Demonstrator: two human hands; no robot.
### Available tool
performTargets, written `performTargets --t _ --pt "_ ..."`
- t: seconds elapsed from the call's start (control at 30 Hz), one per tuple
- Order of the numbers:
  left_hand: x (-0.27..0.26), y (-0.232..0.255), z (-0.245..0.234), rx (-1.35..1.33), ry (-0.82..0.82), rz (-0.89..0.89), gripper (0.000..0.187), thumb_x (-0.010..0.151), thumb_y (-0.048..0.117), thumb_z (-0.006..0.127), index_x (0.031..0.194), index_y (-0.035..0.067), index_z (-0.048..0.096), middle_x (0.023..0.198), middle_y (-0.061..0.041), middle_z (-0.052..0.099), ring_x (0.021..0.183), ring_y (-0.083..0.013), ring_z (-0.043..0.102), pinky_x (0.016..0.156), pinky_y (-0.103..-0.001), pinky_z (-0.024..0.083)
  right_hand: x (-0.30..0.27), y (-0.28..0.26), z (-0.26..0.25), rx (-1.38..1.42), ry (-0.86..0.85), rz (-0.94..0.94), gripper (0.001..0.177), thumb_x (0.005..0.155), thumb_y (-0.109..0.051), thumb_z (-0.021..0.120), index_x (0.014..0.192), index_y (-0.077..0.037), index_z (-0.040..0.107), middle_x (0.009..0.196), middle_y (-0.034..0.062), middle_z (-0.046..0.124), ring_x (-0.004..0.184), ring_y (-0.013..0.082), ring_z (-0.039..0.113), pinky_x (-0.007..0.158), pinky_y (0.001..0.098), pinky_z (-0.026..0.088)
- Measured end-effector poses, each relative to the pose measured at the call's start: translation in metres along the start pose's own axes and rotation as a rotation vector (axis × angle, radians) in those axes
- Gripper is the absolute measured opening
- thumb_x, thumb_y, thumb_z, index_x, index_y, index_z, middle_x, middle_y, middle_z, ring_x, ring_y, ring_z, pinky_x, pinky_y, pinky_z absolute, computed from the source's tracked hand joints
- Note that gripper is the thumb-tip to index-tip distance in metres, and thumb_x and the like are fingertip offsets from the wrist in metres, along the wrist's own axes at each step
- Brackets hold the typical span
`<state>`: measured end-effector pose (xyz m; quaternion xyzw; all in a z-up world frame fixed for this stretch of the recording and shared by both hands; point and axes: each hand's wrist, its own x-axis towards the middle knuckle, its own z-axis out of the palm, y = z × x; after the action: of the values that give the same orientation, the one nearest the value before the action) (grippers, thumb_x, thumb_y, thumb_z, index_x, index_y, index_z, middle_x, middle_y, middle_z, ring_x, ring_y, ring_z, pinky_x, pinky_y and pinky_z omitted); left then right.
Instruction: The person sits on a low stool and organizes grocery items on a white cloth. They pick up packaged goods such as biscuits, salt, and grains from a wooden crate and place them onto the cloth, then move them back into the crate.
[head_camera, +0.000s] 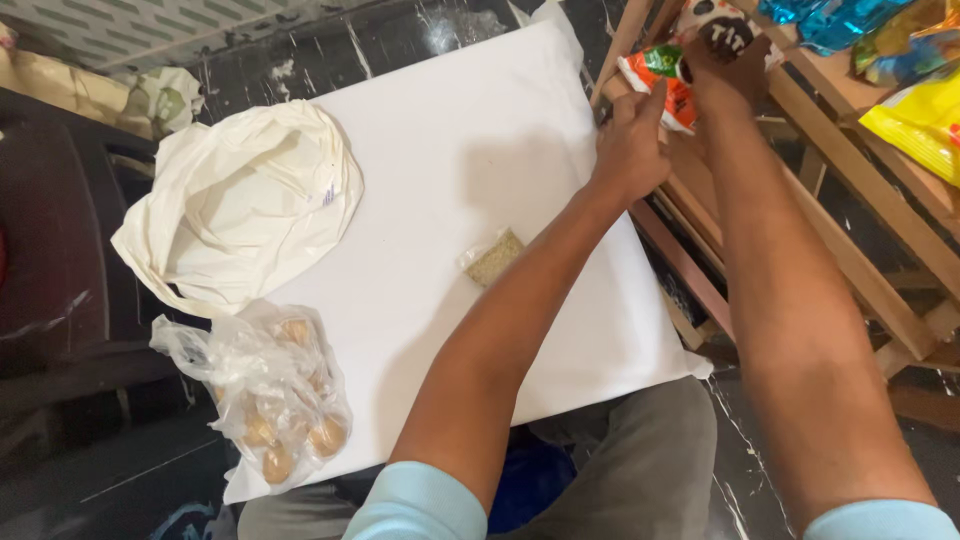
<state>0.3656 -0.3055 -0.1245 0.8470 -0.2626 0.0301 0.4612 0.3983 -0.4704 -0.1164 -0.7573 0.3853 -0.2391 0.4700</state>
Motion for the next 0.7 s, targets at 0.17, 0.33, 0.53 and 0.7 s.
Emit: performTargets --t 0.17,0.33,0.53,0.7 --pt "-0.007 0.005 -0.013 0.212 -0.065 -0.062 0.075 0.080 0.015 0.067 0.152 0.018 0.045 0.132 -0.017 0.052 0.126 -0.0397 0.051 0.109 -0.054 0.038 -0.020 0.020 -0.016 -0.029 -0.132 -0.221 0.088 0.100 -0.031 0.079 0.167 -0.006 0.028 0.143 0.0160 0.066 0.123 0.0297 0.071 0.105 0.0360 0.056" --pt "-0.012 0.012 -0.021 0.326 -0.175 -0.103 0.077 0.080 0.018 0.067 0.153 0.014 0.040 0.130 -0.020 0.051 0.127 -0.0401 0.048 0.113 -0.054 0.033 -0.048 0.035 -0.026 -0.289 -0.073 -0.489 0.090 0.086 -0.018 0.088 0.158 0.003 0.038 0.133 0.0247 0.065 0.118 0.0344 0.067 0.099 0.0397 0.054" --pt "-0.013 0.011 -0.025 0.316 -0.168 -0.099 0.076 0.084 0.024 0.068 0.151 0.008 0.037 0.137 -0.024 0.048 0.132 -0.0419 0.044 0.114 -0.056 0.028 -0.091 -0.005 -0.049 -0.455 -0.159 -0.410 0.079 0.090 -0.029 0.085 0.155 -0.004 0.048 0.124 0.0234 0.069 0.114 0.0393 0.066 0.095 0.0477 0.053" --pt "-0.040 0.011 -0.045 0.345 -0.223 -0.119 0.078 0.080 0.023 0.070 0.151 0.007 0.040 0.144 -0.022 0.047 0.137 -0.0405 0.041 0.116 -0.053 0.027 -0.121 -0.025 -0.056 -0.803 -0.071 -0.463 0.080 0.091 -0.045 0.079 0.155 -0.008 0.047 0.123 0.0299 0.060 0.114 0.0496 0.055 0.086 0.0635 0.044"
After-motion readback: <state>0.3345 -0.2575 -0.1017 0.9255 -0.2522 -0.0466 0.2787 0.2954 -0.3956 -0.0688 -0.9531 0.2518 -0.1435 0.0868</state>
